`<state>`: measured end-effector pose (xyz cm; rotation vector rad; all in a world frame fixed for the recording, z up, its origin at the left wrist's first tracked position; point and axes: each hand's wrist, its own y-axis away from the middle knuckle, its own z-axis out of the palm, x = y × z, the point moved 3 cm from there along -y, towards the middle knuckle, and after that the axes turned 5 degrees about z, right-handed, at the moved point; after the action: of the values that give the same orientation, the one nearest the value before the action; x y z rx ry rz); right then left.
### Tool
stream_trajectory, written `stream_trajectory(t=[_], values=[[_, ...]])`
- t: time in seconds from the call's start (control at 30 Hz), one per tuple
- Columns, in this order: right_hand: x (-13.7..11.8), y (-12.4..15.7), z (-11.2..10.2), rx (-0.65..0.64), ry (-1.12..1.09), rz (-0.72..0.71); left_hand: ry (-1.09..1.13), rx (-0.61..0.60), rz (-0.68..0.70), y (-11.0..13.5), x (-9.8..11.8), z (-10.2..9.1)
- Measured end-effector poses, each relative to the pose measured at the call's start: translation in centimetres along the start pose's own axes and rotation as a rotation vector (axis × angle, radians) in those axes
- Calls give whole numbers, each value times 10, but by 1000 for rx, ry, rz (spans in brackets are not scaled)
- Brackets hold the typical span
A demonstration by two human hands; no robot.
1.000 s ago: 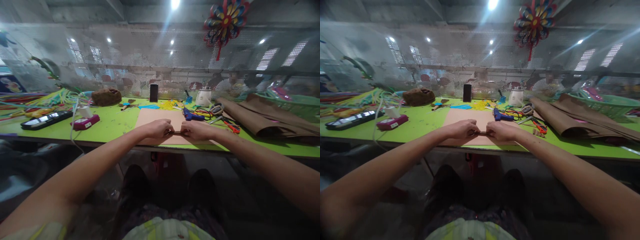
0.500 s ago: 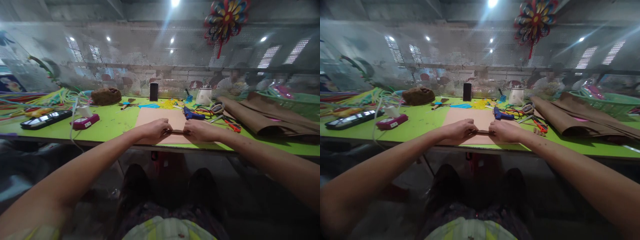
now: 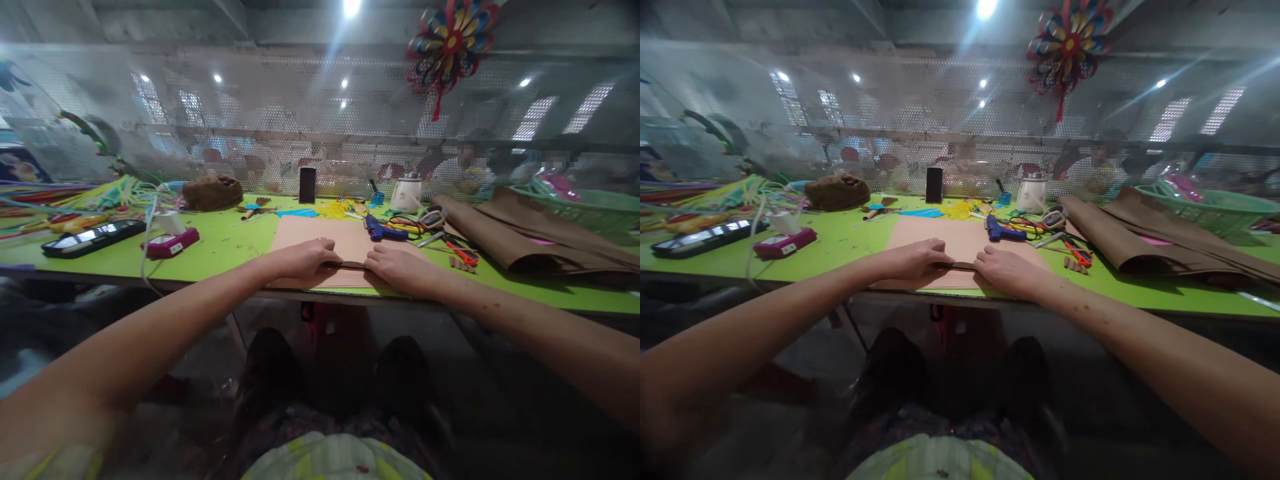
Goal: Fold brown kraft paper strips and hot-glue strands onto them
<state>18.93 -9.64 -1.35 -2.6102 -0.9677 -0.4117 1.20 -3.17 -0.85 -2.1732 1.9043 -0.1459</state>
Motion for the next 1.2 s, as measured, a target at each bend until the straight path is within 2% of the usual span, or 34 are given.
stream_trajectory(t=[0.33,0.53,0.67,0.73,0.8,0.9,1.03,1.13,1.2], values=[[-10,-3,3,-43,201,-96,-93,44,67,8,14,-6],[-13,-1,4,-76,290,-140,-81,51,-12,10,15,-9],[-14,-3,9,-97,334,-183,-50,-82,-78,-8,11,-13],[-15,-3,13,-110,333,-189,-67,-163,-175,-22,7,-13],[-15,-2,14,-120,316,-180,-97,-154,-239,-34,4,-12],[-14,0,7,-105,221,-96,-23,-169,-192,-41,4,0],[0,0,-12,-75,-85,110,156,-45,-257,-27,-4,13],[10,-5,-17,-119,-330,142,269,0,-284,-16,-7,17],[12,-10,-16,-114,-407,151,282,23,-293,-12,-5,17]])
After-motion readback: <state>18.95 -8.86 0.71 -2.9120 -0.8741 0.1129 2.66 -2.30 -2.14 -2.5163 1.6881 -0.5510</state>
